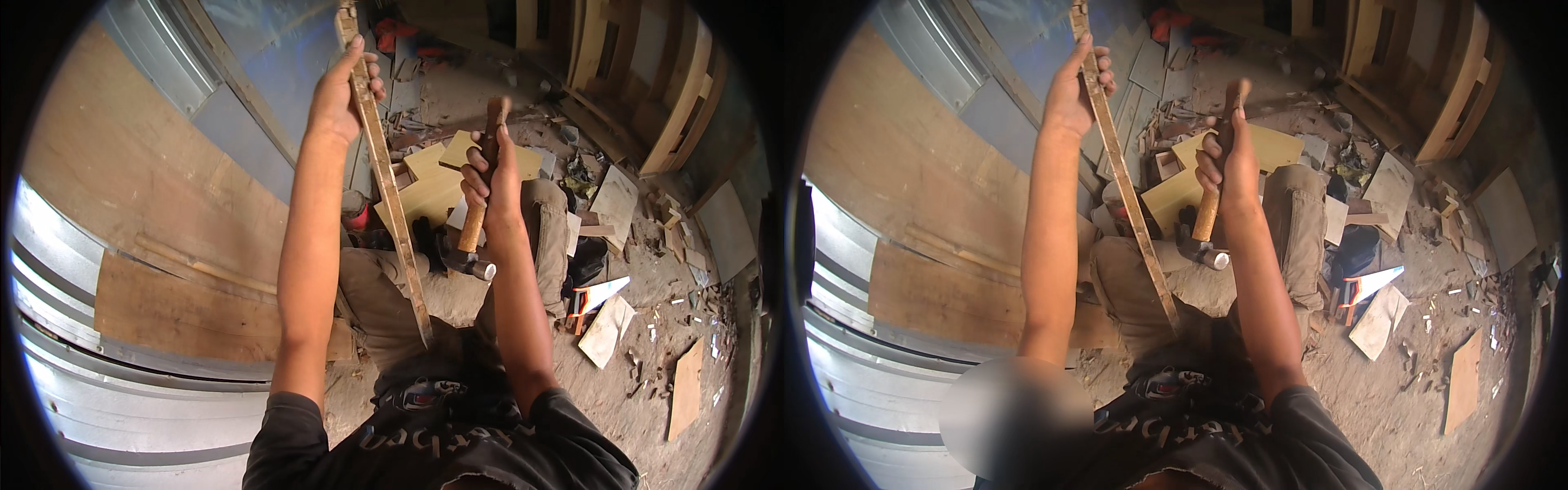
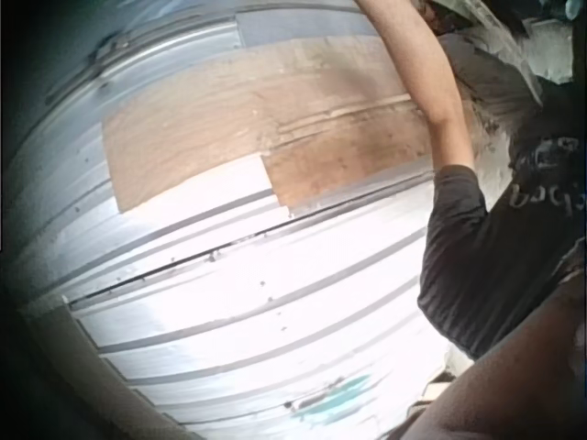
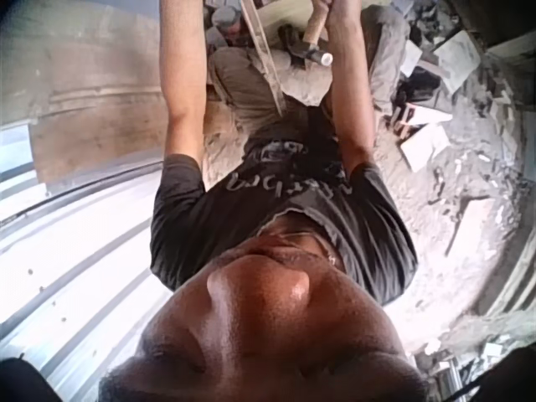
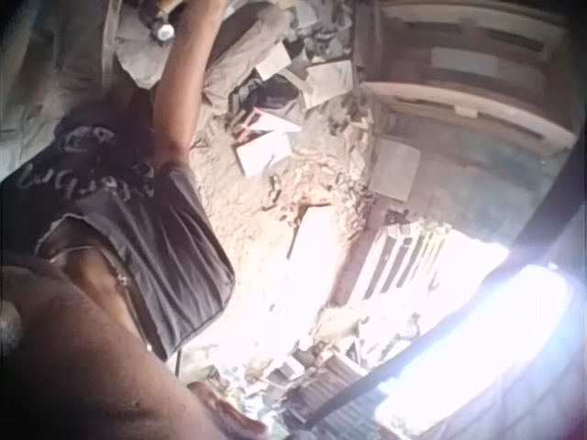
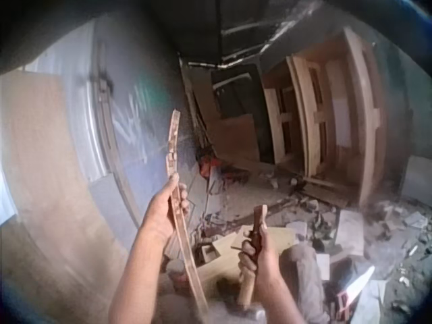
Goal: The person uses a hammer to repeatedly strike and break apart a long wooden plank while sitting on the floor. They then switch to a hand saw to cut the plank into smaller pieces.
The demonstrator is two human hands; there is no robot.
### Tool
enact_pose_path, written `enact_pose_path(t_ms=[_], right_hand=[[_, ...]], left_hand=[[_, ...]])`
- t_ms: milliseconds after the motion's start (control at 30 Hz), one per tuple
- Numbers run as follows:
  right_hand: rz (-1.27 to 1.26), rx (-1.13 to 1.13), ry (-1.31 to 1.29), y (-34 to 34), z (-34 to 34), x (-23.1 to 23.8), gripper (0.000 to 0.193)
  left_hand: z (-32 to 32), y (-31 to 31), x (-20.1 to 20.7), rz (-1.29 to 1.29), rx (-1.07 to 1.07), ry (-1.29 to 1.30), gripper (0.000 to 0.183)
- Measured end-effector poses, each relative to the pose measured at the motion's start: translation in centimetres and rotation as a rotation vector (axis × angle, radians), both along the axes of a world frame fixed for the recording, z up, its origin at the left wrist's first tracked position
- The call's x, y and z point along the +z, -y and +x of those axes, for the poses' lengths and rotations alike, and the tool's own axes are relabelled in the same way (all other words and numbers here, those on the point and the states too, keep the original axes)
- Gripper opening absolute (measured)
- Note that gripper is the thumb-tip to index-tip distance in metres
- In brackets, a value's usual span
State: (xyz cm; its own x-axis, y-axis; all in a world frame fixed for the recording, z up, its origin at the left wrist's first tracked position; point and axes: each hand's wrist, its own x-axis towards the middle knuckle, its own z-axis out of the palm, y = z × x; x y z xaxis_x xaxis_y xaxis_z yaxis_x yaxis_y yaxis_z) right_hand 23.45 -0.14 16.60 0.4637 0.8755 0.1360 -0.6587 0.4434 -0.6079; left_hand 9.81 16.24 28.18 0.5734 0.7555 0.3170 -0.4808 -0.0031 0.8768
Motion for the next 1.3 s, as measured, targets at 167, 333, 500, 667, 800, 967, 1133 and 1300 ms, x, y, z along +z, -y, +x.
enact_pose_path(t_ms=[167, 333, 500, 667, 800, 967, 1133, 1300], right_hand=[[0.235, 0.160, -0.259, 0.3, 1.6, -1.4, 0.037], [0.270, 0.229, -0.337, 0.5, 0.8, -1.5, 0.037], [0.193, 0.113, -0.210, 0.3, -0.1, -2.6, 0.038], [-0.003, -0.172, 0.052, 1.3, 1.5, -3.7, 0.047], [-0.102, -0.238, 0.165, 2.5, 3.7, -5.8, 0.051], [-0.316, -0.278, 0.270, 2.8, 3.8, -10.4, 0.047], [-0.319, -0.376, 0.185, 2.8, 2.4, -13.8, 0.041], [-0.336, -0.407, 0.157, 4.9, 4.3, -13.9, 0.041]], left_hand=[[-3.8, -0.1, 1.4, 0.172, 0.301, 0.032, 0.029], [-7.8, 1.7, 2.1, 0.276, 0.461, 0.016, 0.021], [-8.4, 3.4, -0.5, 0.306, 0.568, 0.036, 0.026], [-5.7, 3.4, -7.4, 0.192, 0.618, 0.205, 0.026], [-2.1, 4.1, -15.2, 0.141, 0.646, 0.260, 0.025], [0.2, 4.6, -25.2, 0.105, 0.690, 0.316, 0.023], [0.2, 3.8, -27.2, -0.107, 0.695, 0.382, 0.023], [-2.3, 4.0, -19.8, -0.211, 0.693, 0.374, 0.025]])
